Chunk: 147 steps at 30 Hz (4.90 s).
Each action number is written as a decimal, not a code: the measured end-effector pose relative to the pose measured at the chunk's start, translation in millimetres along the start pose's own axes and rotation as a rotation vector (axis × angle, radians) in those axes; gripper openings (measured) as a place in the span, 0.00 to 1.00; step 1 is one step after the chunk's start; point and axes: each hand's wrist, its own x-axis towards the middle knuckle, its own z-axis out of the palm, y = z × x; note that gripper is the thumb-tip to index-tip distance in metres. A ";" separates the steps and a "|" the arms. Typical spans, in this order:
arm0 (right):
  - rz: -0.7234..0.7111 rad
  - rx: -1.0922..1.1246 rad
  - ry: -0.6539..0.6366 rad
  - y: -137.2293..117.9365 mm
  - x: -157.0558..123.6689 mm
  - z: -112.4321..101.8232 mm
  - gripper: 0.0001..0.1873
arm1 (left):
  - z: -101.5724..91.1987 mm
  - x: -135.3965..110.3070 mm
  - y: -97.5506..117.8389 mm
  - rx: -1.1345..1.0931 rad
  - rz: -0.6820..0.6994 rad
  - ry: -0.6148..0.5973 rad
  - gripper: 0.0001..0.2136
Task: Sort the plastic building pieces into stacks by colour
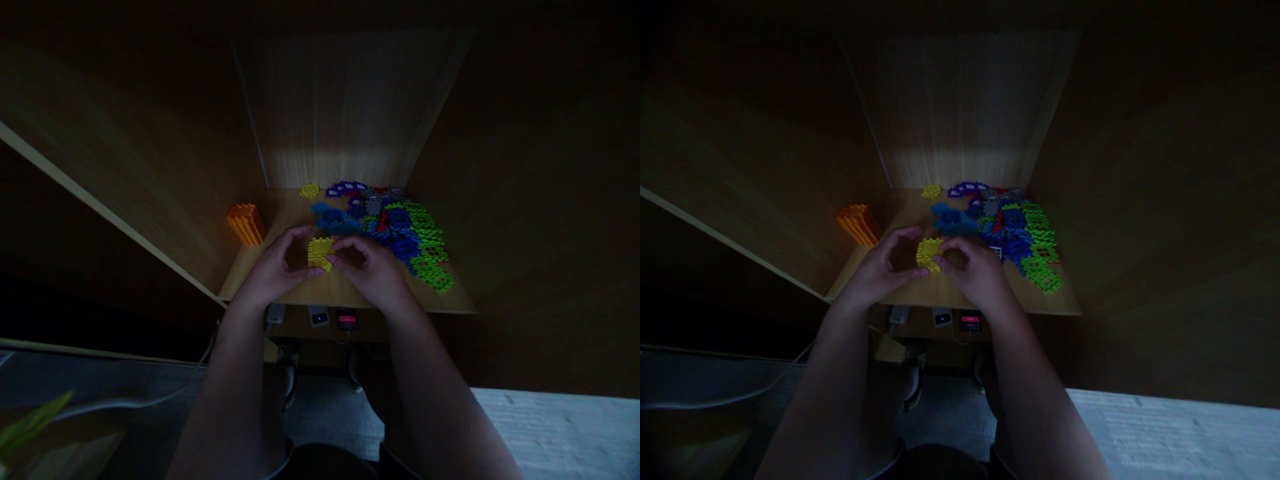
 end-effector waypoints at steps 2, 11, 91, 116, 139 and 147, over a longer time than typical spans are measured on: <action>0.002 -0.011 -0.008 0.5 0.0 -0.3 0.07 | 1.3 0.8 -1.5 0.000 -0.007 0.002 0.34; -0.001 -0.002 -0.026 3.8 -1.8 0.1 0.07 | 0.5 2.2 0.6 0.004 0.024 -0.014 0.27; 0.119 0.080 -0.026 -2.0 -1.1 -2.8 0.07 | -0.4 2.3 9.1 -0.022 -0.051 -0.064 0.23; 0.112 0.067 -0.022 -2.1 -2.0 -2.1 0.06 | -0.4 2.4 10.6 -0.016 -0.065 -0.074 0.24; 0.091 0.091 -0.011 -2.7 -1.8 -2.0 0.07 | -0.4 1.6 9.4 -0.018 -0.061 -0.083 0.26; -0.012 -0.207 0.025 -2.2 15.3 -11.4 0.08 | -0.5 1.7 12.8 -0.048 -0.069 -0.043 0.23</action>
